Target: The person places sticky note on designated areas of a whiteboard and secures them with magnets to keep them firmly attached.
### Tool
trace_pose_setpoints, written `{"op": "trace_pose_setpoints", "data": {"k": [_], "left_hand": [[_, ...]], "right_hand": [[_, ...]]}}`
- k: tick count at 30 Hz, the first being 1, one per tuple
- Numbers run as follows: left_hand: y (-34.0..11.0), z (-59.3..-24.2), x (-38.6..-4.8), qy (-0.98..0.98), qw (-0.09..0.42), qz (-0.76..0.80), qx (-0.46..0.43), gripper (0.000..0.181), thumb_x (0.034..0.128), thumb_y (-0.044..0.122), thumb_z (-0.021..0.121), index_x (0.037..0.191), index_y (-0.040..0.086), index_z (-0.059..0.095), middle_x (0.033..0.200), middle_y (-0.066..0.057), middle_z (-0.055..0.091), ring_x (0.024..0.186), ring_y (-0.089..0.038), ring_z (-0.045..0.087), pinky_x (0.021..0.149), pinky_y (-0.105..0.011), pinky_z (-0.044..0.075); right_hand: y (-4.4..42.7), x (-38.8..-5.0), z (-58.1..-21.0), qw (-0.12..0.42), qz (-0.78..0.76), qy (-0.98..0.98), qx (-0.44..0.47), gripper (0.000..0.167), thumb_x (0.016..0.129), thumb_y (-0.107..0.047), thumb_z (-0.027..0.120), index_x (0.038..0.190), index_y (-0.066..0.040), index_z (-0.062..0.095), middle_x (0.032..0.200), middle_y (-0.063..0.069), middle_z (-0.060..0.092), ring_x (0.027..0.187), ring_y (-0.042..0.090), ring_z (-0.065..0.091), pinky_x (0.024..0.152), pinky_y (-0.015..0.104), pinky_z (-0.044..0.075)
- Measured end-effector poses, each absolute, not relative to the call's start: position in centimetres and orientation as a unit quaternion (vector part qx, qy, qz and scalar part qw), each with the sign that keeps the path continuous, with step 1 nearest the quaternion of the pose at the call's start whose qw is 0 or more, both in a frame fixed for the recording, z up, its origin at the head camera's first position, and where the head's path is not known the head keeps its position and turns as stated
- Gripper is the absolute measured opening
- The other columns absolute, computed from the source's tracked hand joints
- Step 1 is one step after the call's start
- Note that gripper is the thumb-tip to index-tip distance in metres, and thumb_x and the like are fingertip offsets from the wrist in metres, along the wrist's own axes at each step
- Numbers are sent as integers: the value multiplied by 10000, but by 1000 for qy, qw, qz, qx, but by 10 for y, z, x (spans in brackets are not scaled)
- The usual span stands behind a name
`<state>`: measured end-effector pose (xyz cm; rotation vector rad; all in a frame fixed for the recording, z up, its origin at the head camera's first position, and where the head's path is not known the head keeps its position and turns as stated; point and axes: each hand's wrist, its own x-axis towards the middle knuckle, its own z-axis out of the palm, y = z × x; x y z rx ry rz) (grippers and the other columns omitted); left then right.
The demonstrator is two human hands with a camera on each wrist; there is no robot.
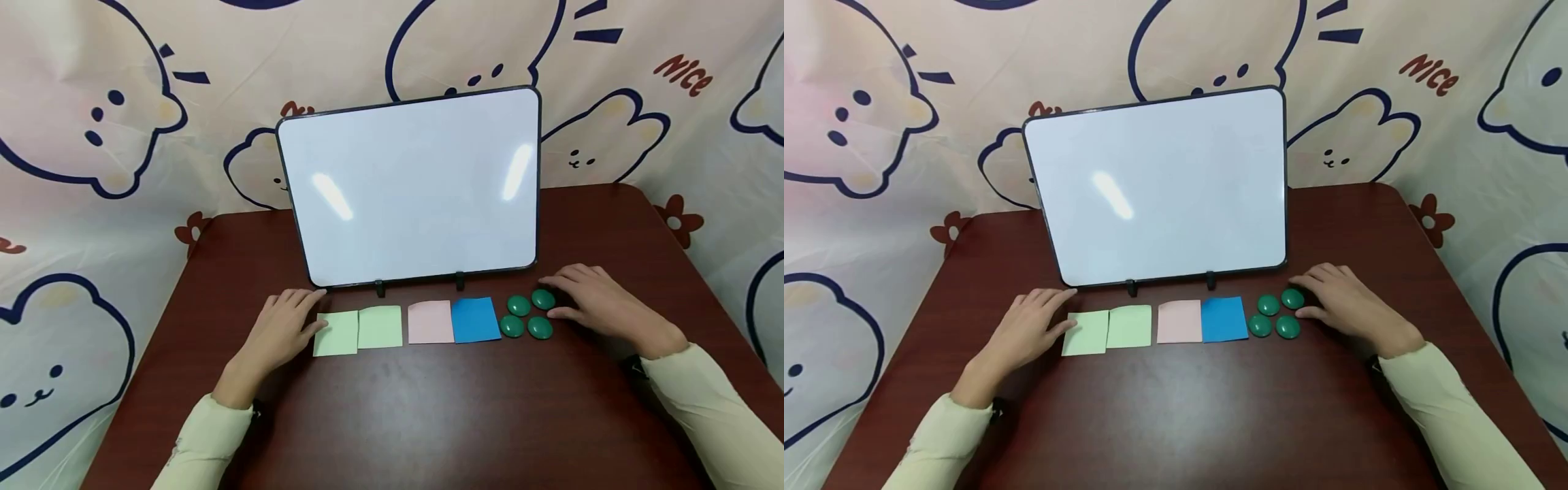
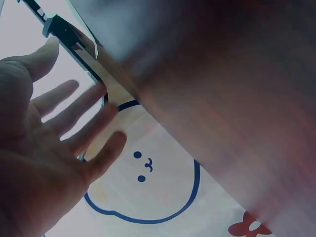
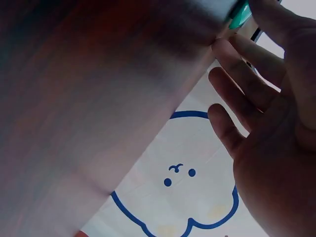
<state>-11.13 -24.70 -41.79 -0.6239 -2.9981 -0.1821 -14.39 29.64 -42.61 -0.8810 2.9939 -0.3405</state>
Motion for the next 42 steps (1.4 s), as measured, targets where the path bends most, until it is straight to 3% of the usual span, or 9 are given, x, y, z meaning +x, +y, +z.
{"op": "trace_pose_setpoints", "data": {"k": [6,17,29,36,42], "left_hand": [[-246,-419,-115,-977,-1,-76,-200,486,864,269,780,1289,82,639,1208,-97,659,1153,-319,593,889,-523,457],[-247,-421,-119,-975,-6,-91,-202,308,825,233,813,1087,94,727,1012,-35,675,952,-231,582,767,-390,421],[-249,-422,-127,-972,-23,-117,-202,127,850,141,788,956,140,719,922,5,662,876,-176,570,738,-346,431],[-247,-423,-128,-968,-41,-156,-192,134,859,55,759,905,152,679,876,23,645,768,-121,587,672,-305,476],[-246,-423,-127,-970,-30,-155,-185,130,863,38,748,930,138,700,871,12,661,790,-136,607,673,-326,493]], "right_hand": [[293,-149,-426,13,-114,949,-295,486,843,-283,799,1262,-78,665,1132,59,677,1092,242,563,900,472,447],[293,-149,-428,19,-134,945,-297,411,835,-246,805,1197,-89,692,1102,47,677,1021,215,570,882,488,487],[296,-151,-425,22,-166,953,-252,353,885,-228,762,1209,-117,675,1120,55,657,1074,235,555,940,508,495],[296,-150,-424,8,-177,956,-233,379,884,-218,765,1233,-108,663,1143,61,653,1084,234,559,952,516,500],[294,-149,-422,1,-183,956,-229,407,873,-205,775,1249,-108,654,1173,70,646,1106,241,556,970,529,496]]}}
